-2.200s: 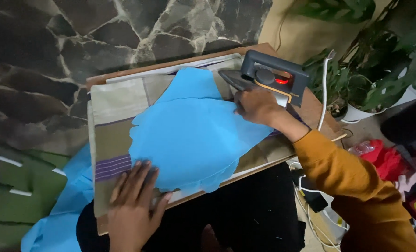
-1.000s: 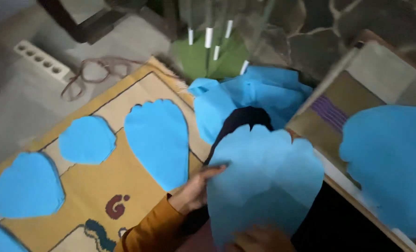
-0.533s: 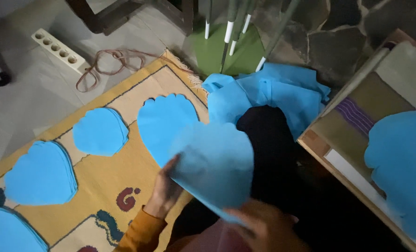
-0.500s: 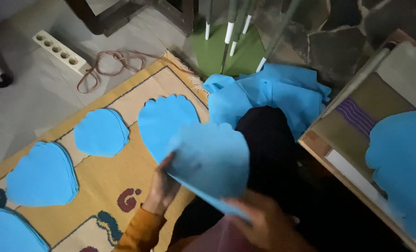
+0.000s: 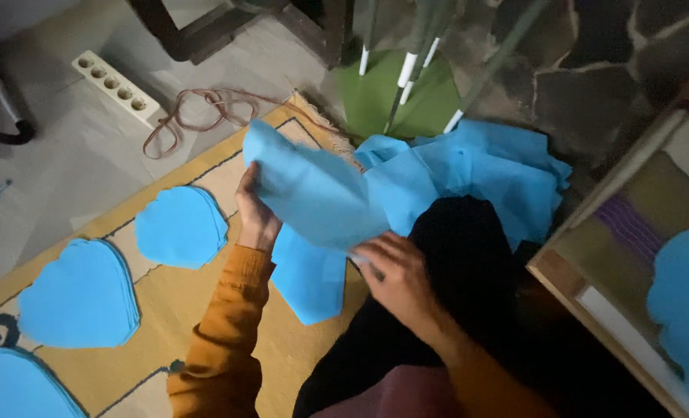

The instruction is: Ironing individual blue petal-shaped fabric pieces on a small board and arranging them on a rug.

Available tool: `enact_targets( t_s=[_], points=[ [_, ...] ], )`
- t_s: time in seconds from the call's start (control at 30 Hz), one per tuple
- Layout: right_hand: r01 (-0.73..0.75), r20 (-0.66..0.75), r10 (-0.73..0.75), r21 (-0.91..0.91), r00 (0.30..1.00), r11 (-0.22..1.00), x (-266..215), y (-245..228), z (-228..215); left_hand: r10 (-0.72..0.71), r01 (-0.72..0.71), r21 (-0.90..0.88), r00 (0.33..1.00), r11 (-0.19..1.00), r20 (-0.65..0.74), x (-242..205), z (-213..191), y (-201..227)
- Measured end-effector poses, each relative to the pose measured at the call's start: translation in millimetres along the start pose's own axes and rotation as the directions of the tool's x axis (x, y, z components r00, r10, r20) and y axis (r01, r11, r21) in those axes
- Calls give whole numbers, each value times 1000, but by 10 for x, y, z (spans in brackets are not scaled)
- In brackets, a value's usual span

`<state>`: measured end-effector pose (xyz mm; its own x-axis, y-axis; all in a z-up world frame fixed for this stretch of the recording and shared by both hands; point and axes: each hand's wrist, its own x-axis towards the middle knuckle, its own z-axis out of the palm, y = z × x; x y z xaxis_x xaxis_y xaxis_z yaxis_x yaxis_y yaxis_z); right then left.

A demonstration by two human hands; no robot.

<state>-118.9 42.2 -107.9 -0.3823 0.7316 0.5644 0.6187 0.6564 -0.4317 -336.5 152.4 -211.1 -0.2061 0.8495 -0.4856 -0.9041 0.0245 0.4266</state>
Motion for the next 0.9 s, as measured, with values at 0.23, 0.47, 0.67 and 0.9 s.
enact_targets(
  t_s=[0.23,0.47,0.67,0.9],
  points=[
    [198,194,-188,-34,963,980,-167,-97,670,-38,45,54,993,998,-110,483,-1054,37],
    [316,321,-270,-100,908,944,-602,84,1385,-96,121,85,962,989,-256,1169,-2246,-250],
    [308,403,-233,-132,885,942,-876,253,1663,-158,203,191,962,960,-224,737,-1715,-114],
    [293,497,-210,-96,842,951,-995,337,1760,-179,221,235,966,947,-189,1234,-2355,-183]
  ],
)
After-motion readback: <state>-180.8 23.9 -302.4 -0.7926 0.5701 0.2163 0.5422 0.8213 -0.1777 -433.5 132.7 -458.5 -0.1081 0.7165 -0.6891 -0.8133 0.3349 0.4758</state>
